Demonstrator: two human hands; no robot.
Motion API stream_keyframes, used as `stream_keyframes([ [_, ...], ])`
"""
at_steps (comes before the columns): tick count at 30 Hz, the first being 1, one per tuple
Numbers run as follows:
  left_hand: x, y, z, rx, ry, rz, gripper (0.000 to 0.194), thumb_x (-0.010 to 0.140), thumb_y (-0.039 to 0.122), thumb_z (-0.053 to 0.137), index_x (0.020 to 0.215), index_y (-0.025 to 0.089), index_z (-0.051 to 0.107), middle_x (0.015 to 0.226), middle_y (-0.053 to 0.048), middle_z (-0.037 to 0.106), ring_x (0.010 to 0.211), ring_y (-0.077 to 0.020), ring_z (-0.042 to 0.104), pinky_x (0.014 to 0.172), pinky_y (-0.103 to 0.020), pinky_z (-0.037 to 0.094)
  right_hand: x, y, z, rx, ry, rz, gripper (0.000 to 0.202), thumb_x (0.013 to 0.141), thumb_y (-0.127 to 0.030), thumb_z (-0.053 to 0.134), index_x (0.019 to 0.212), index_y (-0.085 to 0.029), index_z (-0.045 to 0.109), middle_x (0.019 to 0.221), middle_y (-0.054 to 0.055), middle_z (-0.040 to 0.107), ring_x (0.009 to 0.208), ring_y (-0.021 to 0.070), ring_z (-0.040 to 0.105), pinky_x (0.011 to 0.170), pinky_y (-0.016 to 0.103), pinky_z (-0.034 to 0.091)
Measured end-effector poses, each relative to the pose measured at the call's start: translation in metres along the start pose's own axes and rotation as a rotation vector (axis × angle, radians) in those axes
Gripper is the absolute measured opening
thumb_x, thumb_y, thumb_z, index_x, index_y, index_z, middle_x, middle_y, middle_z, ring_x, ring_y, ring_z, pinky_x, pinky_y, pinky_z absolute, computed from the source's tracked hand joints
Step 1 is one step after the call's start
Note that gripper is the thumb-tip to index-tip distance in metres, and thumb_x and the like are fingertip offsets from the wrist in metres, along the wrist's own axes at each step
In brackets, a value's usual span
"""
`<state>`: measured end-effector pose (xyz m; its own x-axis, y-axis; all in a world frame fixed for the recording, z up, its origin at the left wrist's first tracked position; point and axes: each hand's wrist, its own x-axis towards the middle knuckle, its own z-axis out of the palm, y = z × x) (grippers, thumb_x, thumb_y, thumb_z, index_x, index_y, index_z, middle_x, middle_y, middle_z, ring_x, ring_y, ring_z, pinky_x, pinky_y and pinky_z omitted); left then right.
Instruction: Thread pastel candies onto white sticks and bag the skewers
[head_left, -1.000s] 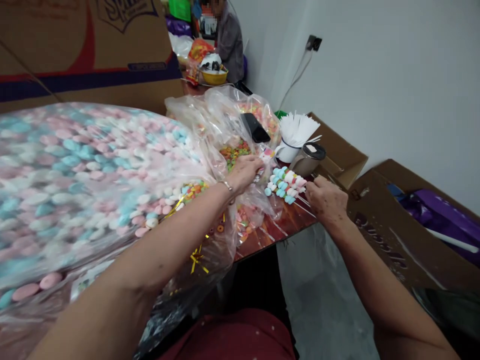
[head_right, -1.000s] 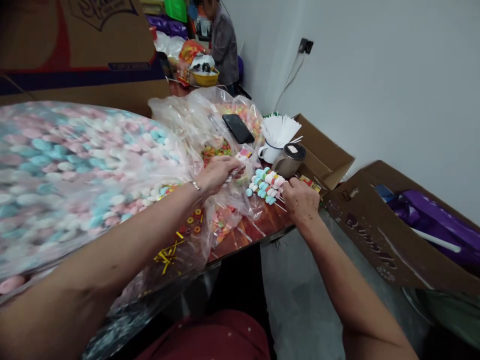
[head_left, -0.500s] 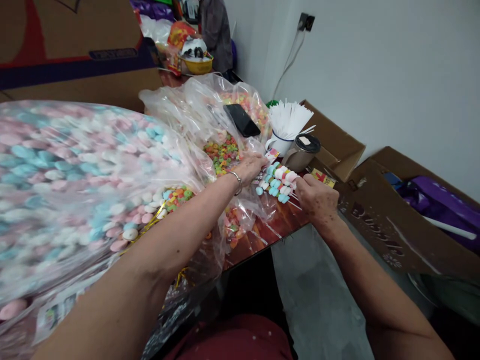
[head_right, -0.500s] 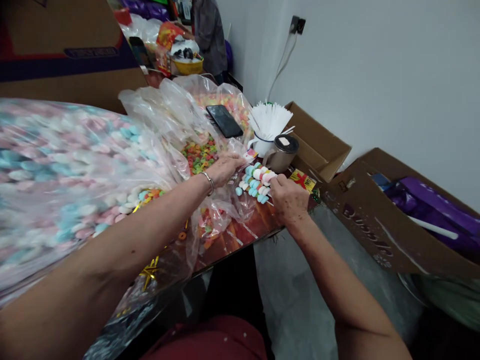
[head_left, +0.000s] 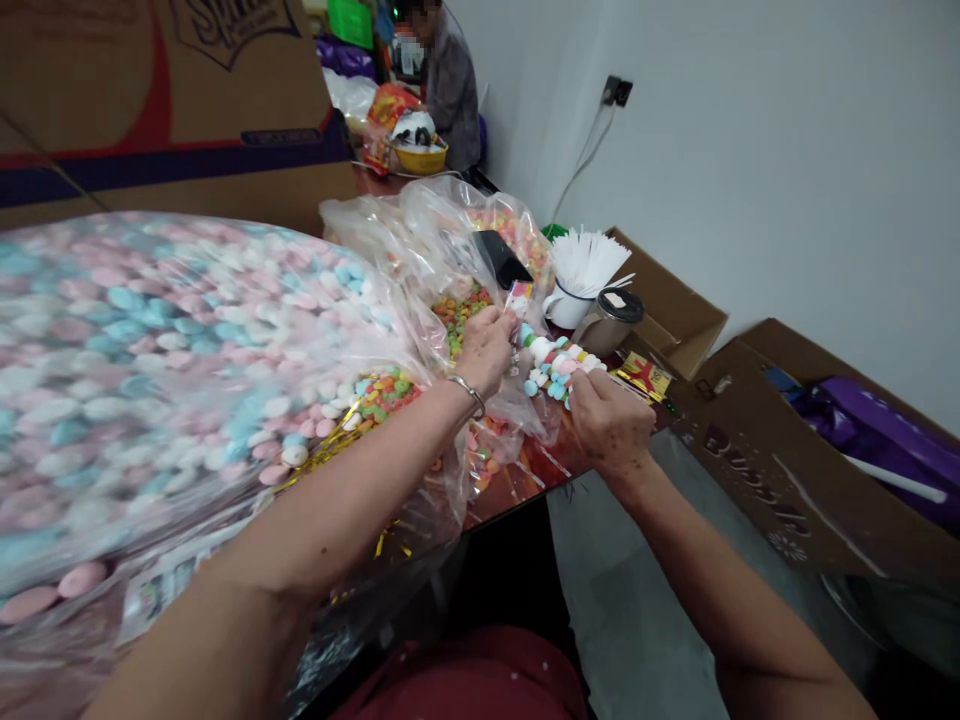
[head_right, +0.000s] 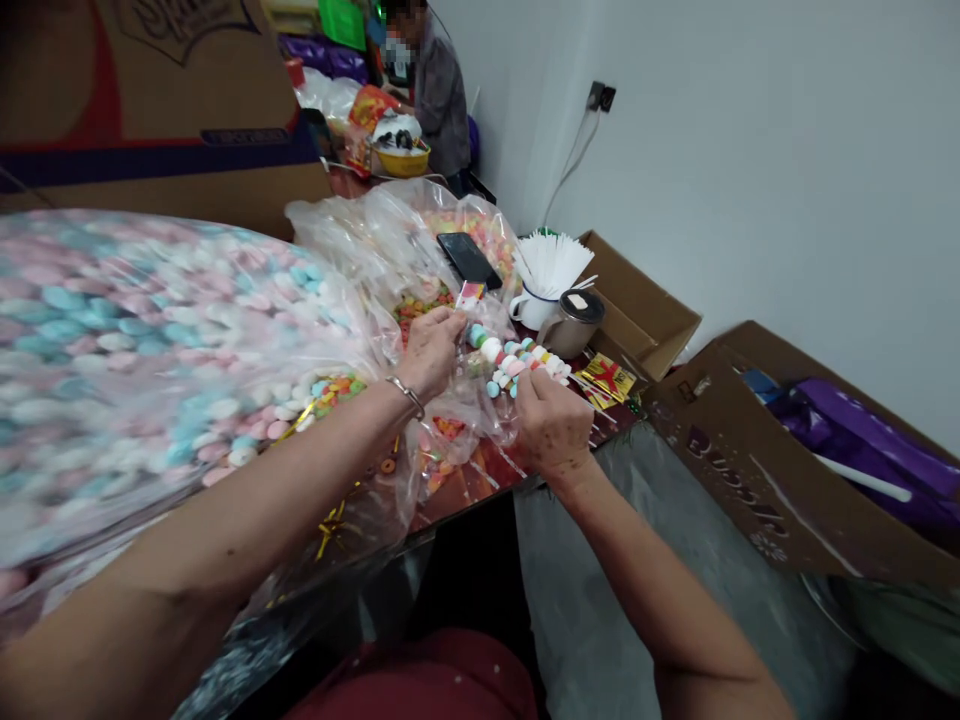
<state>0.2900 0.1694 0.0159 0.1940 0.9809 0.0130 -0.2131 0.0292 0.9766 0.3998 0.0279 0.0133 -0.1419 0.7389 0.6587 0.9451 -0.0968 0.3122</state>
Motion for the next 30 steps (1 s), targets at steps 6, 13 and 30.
stream_keyframes([
  [6,-0.032,0.016,-0.034,0.233,0.117,0.219,0.024,0.084,0.02,0.051,0.06,0.019,0.049,0.06,0.003,0.049,0.062,-0.0126,0.047,0.059,-0.024,0.035,0.013,-0.043,-0.021,0.022,0.069,-0.075,0.027,0.095,-0.016,0.043,0.074,-0.017,0.061,0.063,0.001,0.053,0.055,0.014,0.038,0.053,0.031,0.018],
  [13,-0.057,0.056,-0.065,0.232,0.112,0.333,0.026,0.088,0.02,0.05,0.063,0.019,0.052,0.06,0.004,0.05,0.061,-0.0118,0.047,0.06,-0.025,0.033,0.019,-0.076,-0.028,0.12,0.14,-0.195,0.028,0.096,-0.021,0.044,0.077,-0.015,0.064,0.061,0.001,0.053,0.056,0.0129,0.041,0.053,0.03,0.02],
  [30,-0.107,0.034,-0.165,0.347,0.27,0.22,0.024,0.088,0.031,0.05,0.069,0.018,0.056,0.062,0.005,0.05,0.063,-0.0114,0.046,0.061,-0.023,0.035,0.031,-0.129,-0.022,0.377,0.089,-0.229,0.026,0.091,-0.015,0.045,0.078,-0.016,0.068,0.063,0.002,0.058,0.054,0.0122,0.043,0.051,0.029,0.025],
])
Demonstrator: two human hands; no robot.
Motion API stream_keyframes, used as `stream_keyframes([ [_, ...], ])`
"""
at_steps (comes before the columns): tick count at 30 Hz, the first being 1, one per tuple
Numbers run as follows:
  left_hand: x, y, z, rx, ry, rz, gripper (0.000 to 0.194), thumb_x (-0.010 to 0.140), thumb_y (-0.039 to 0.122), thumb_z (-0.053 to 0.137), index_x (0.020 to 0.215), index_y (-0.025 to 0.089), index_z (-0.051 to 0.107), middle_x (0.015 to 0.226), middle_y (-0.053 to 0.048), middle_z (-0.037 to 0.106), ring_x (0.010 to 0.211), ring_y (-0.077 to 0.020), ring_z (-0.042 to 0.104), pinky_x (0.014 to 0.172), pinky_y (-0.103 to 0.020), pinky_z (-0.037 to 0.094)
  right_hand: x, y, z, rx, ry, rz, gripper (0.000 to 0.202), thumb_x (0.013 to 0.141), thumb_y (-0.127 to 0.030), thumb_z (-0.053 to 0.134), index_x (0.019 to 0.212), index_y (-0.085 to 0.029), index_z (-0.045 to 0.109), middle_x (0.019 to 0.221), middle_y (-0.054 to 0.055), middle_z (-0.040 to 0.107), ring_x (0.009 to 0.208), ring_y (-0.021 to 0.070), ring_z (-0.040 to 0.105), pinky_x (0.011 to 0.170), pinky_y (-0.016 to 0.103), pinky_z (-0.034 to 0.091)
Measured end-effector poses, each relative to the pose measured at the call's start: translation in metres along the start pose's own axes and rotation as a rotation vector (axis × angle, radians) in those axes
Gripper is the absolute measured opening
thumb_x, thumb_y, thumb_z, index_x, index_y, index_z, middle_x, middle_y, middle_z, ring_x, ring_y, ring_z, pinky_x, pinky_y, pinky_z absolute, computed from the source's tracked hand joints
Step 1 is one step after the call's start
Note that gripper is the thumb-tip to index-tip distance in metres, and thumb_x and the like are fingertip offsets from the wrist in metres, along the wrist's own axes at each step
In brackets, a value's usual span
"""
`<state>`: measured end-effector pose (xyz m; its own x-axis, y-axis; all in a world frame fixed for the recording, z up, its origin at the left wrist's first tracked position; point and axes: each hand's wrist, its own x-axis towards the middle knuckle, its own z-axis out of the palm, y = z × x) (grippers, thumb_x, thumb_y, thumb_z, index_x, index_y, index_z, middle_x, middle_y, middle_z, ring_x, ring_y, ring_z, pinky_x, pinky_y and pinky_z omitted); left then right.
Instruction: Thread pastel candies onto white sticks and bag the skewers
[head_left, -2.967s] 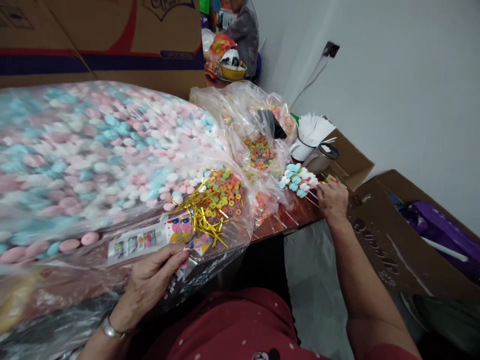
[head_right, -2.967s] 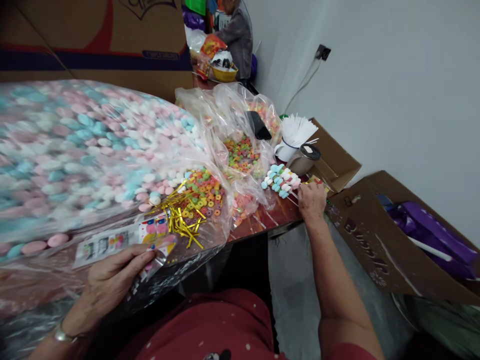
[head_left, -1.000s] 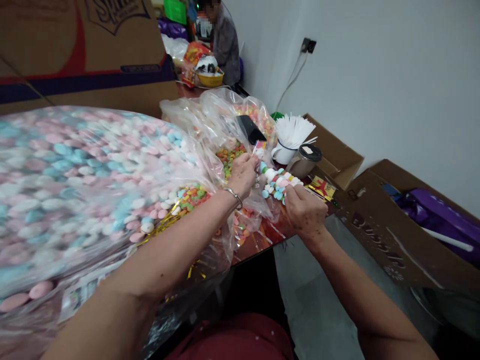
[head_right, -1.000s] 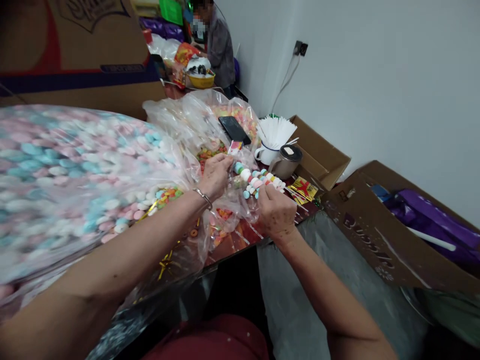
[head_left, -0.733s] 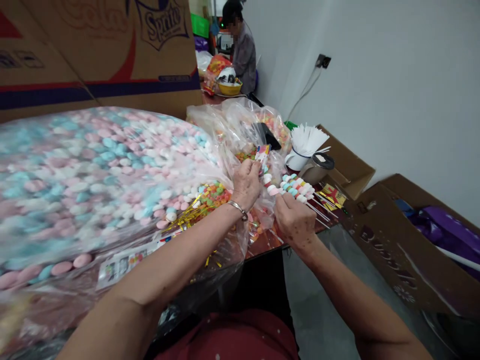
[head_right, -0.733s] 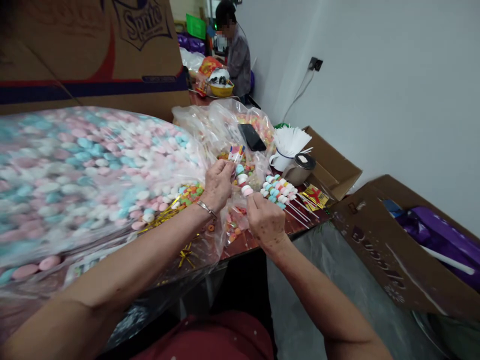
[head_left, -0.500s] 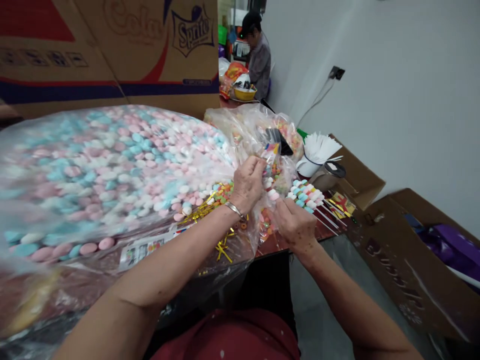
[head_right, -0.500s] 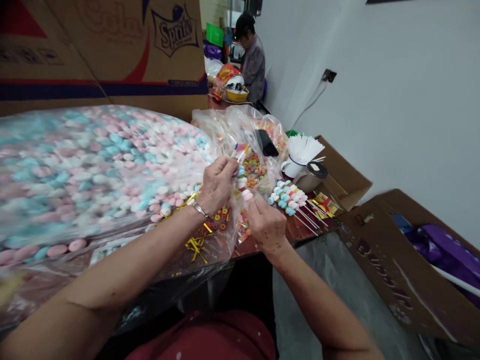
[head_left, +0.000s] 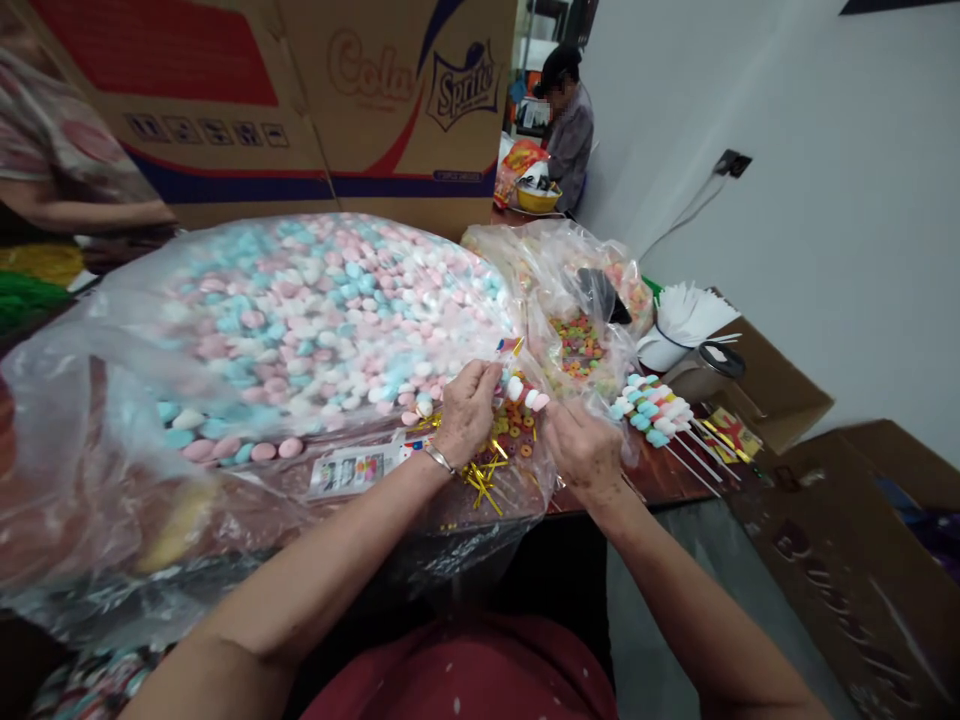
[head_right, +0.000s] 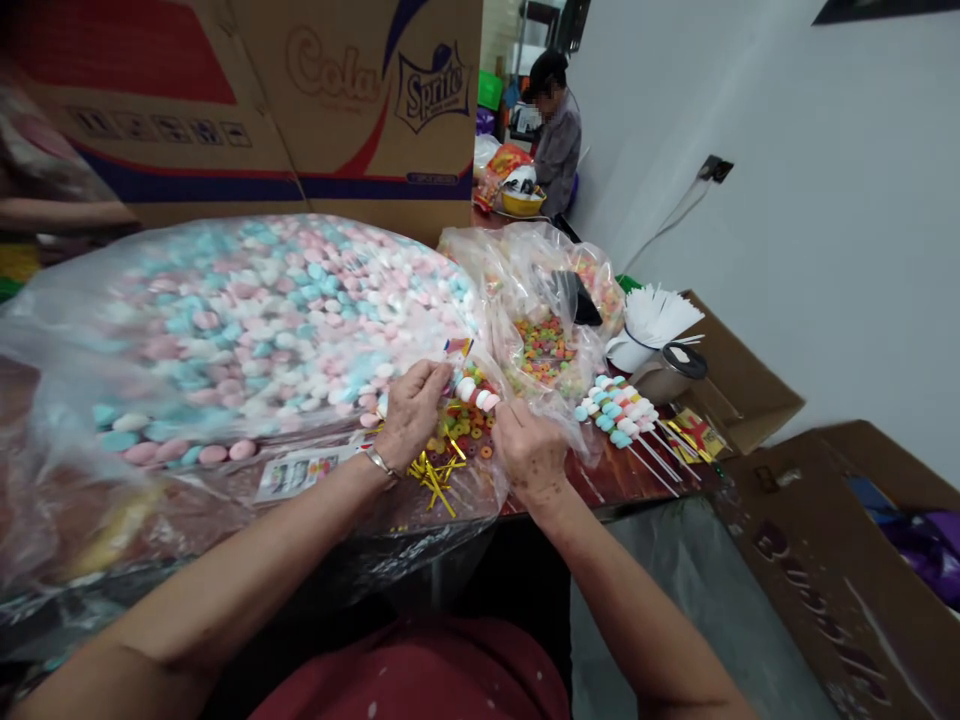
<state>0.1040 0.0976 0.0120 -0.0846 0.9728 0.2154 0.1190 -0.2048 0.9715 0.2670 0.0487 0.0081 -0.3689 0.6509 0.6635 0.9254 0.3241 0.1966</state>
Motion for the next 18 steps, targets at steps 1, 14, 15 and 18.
stream_keyframes([
  [1,0.0,-0.003,-0.005,-0.012,-0.012,-0.003,0.025,0.087,0.033,0.051,0.069,0.018,0.056,0.062,0.004,0.051,0.063,-0.0116,0.047,0.061,-0.023,0.036,0.0,0.0,0.001,0.035,0.003,-0.003,0.026,0.091,-0.015,0.045,0.08,-0.016,0.069,0.063,0.002,0.059,0.054,0.0125,0.044,0.052,0.029,0.027],
  [14,-0.015,-0.021,-0.097,0.13,-0.348,-0.009,0.026,0.081,0.039,0.059,0.077,0.017,0.072,0.065,-0.001,0.064,0.054,-0.0096,0.048,0.051,-0.021,0.039,0.004,0.054,-0.025,0.5,0.021,-0.053,0.016,0.09,-0.016,0.053,0.096,-0.019,0.067,0.078,0.003,0.066,0.067,0.0135,0.06,0.06,0.025,0.047],
  [15,-0.017,-0.023,-0.1,0.141,-0.38,-0.001,0.027,0.082,0.04,0.059,0.076,0.017,0.071,0.064,-0.001,0.064,0.054,-0.0096,0.048,0.051,-0.02,0.039,0.005,0.054,-0.026,0.494,0.021,-0.092,0.016,0.089,-0.016,0.054,0.097,-0.019,0.068,0.08,0.004,0.067,0.07,0.0139,0.061,0.062,0.025,0.048],
  [18,-0.023,-0.03,-0.103,0.145,-0.432,0.008,0.028,0.082,0.04,0.058,0.072,0.017,0.07,0.065,-0.001,0.065,0.058,-0.0108,0.052,0.056,-0.021,0.042,0.008,0.052,-0.029,0.449,0.025,-0.19,0.017,0.089,-0.016,0.054,0.098,-0.02,0.068,0.082,0.005,0.068,0.073,0.0149,0.062,0.067,0.027,0.05],
])
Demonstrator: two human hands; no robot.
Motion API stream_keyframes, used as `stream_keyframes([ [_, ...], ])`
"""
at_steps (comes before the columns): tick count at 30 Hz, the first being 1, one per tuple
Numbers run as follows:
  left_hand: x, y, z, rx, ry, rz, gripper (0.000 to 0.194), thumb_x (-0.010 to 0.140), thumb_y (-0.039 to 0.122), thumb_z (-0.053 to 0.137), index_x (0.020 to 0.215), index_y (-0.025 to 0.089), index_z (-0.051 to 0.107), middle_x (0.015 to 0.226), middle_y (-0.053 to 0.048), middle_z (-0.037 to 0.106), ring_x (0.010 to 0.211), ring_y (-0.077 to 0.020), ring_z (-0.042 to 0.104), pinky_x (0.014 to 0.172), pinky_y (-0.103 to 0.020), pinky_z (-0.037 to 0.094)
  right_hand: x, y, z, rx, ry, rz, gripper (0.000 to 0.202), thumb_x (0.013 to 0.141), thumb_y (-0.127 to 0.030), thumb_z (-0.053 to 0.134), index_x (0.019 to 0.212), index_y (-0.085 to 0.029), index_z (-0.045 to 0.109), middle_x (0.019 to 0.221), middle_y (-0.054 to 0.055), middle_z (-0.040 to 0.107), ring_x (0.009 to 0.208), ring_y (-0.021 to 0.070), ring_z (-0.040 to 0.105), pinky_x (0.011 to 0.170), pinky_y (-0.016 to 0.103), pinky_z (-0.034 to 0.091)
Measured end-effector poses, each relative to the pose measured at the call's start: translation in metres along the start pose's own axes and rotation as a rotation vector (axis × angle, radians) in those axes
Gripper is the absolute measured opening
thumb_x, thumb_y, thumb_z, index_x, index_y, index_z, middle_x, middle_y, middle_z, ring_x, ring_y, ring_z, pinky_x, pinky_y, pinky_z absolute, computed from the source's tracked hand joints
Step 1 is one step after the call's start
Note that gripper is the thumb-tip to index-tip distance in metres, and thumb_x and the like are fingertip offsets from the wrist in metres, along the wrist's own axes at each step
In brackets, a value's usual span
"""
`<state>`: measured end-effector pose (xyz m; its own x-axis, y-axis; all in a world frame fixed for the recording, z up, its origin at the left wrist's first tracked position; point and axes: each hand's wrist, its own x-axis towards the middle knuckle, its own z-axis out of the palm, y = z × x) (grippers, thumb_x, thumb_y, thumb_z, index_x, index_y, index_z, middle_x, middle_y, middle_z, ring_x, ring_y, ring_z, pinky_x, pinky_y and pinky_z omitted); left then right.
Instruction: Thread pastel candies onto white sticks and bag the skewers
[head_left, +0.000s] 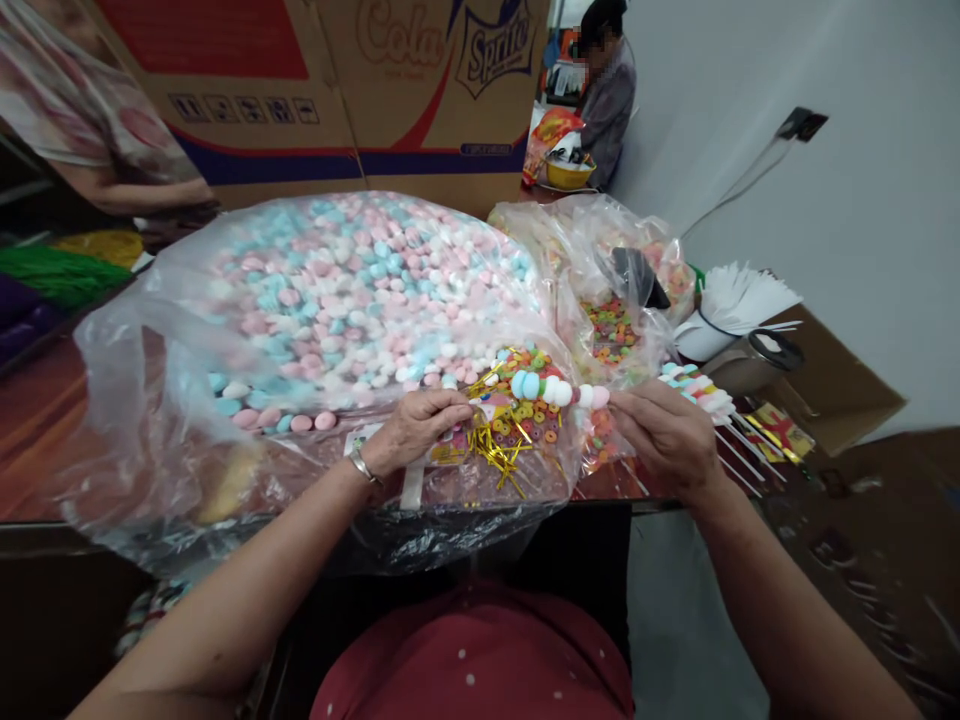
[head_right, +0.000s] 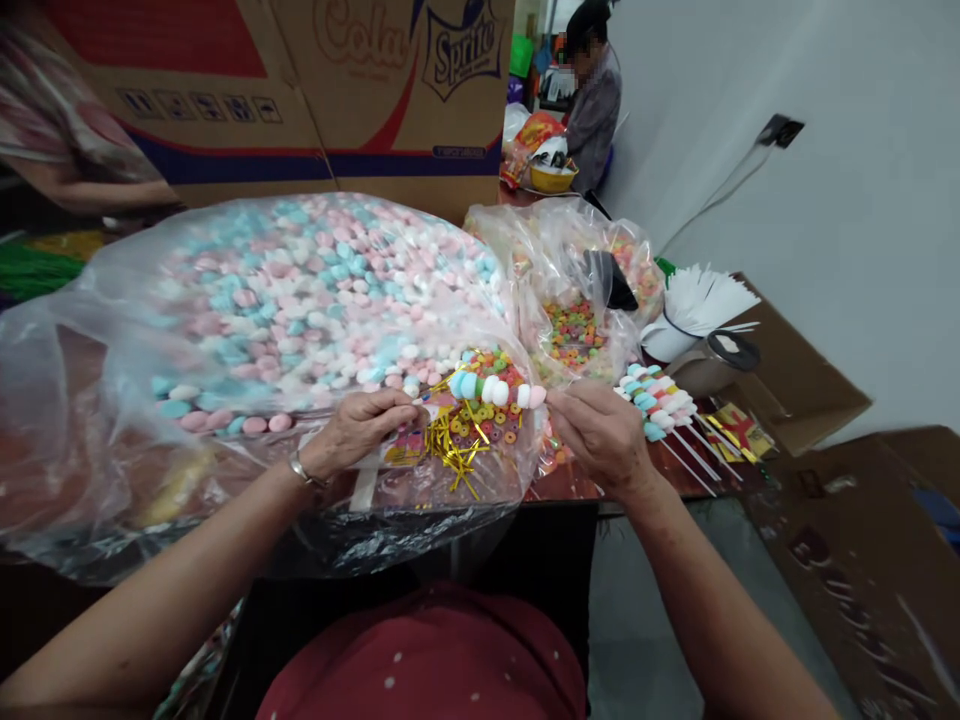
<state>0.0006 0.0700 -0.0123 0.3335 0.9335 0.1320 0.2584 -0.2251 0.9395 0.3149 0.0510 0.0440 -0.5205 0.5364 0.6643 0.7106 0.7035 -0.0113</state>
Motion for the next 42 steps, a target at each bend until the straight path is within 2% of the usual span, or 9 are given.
stream_keyframes([
  [7,-0.006,0.004,0.008,-0.11,-0.002,-0.12,0.026,0.08,0.04,0.06,0.068,0.017,0.068,0.065,-0.001,0.065,0.061,-0.0121,0.055,0.059,-0.022,0.043,0.006,-0.01,-0.003,-0.156,0.014,-0.213,0.017,0.088,-0.012,0.055,0.1,-0.017,0.065,0.079,0.005,0.068,0.073,0.0161,0.058,0.068,0.029,0.047],
  [11,-0.007,0.009,0.01,-0.13,-0.052,-0.153,0.027,0.078,0.039,0.063,0.066,0.016,0.068,0.064,-0.002,0.065,0.058,-0.0114,0.053,0.056,-0.022,0.041,0.003,-0.008,-0.003,-0.174,0.004,-0.176,0.019,0.09,-0.016,0.054,0.104,-0.022,0.066,0.079,0.003,0.067,0.072,0.0149,0.057,0.066,0.029,0.045],
  [14,-0.007,0.009,0.011,-0.146,-0.043,-0.168,0.027,0.078,0.039,0.063,0.065,0.016,0.068,0.064,-0.002,0.066,0.058,-0.0112,0.052,0.055,-0.022,0.04,0.002,-0.007,-0.003,-0.186,-0.003,-0.153,0.018,0.091,-0.017,0.052,0.101,-0.022,0.066,0.077,0.002,0.065,0.069,0.0145,0.056,0.065,0.029,0.044],
  [17,-0.007,0.008,0.013,-0.158,-0.039,-0.181,0.027,0.078,0.038,0.064,0.065,0.016,0.069,0.064,-0.002,0.067,0.058,-0.0107,0.052,0.055,-0.022,0.039,0.003,-0.011,-0.005,-0.192,-0.022,-0.198,0.015,0.09,-0.014,0.053,0.099,-0.02,0.064,0.076,0.003,0.065,0.067,0.0146,0.053,0.064,0.03,0.042],
  [22,-0.007,0.006,0.014,-0.311,-0.109,-0.303,0.032,0.077,0.043,0.065,0.063,0.015,0.063,0.062,-0.003,0.068,0.043,-0.0072,0.041,0.041,-0.021,0.031,-0.001,-0.014,-0.007,-0.241,-0.061,-0.217,0.015,0.091,-0.015,0.054,0.102,-0.019,0.063,0.077,0.003,0.066,0.066,0.0146,0.05,0.063,0.031,0.039],
  [28,-0.01,0.006,0.013,-0.334,-0.156,-0.383,0.036,0.073,0.048,0.067,0.063,0.014,0.062,0.06,-0.002,0.066,0.04,-0.0057,0.038,0.038,-0.019,0.027,-0.008,-0.011,-0.008,-0.223,-0.1,-0.257,0.016,0.092,-0.017,0.053,0.104,-0.022,0.063,0.086,0.004,0.068,0.073,0.0151,0.055,0.066,0.031,0.039],
  [34,-0.008,0.0,0.007,-0.148,-0.191,-0.278,0.029,0.076,0.04,0.067,0.062,0.015,0.066,0.059,-0.001,0.062,0.055,-0.0092,0.047,0.049,-0.018,0.035,-0.006,-0.01,-0.01,-0.207,-0.163,-0.338,0.014,0.093,-0.016,0.053,0.102,-0.018,0.063,0.08,0.003,0.067,0.071,0.0149,0.052,0.065,0.031,0.038],
  [38,-0.006,-0.004,0.004,-0.142,-0.246,-0.258,0.029,0.077,0.04,0.066,0.061,0.015,0.064,0.058,0.001,0.058,0.054,-0.0091,0.046,0.05,-0.019,0.034,-0.008,-0.008,-0.008,-0.116,-0.219,-0.322,0.015,0.094,-0.019,0.05,0.101,-0.019,0.064,0.081,0.004,0.066,0.078,0.0157,0.054,0.068,0.03,0.041],
  [42,-0.006,-0.004,0.008,-0.158,-0.303,-0.246,0.028,0.076,0.04,0.065,0.063,0.015,0.063,0.062,-0.001,0.061,0.059,-0.0108,0.05,0.054,-0.021,0.038,-0.007,-0.008,-0.001,-0.134,-0.237,-0.3,0.017,0.095,-0.02,0.049,0.093,-0.018,0.066,0.078,0.004,0.066,0.077,0.0152,0.055,0.07,0.029,0.044],
])
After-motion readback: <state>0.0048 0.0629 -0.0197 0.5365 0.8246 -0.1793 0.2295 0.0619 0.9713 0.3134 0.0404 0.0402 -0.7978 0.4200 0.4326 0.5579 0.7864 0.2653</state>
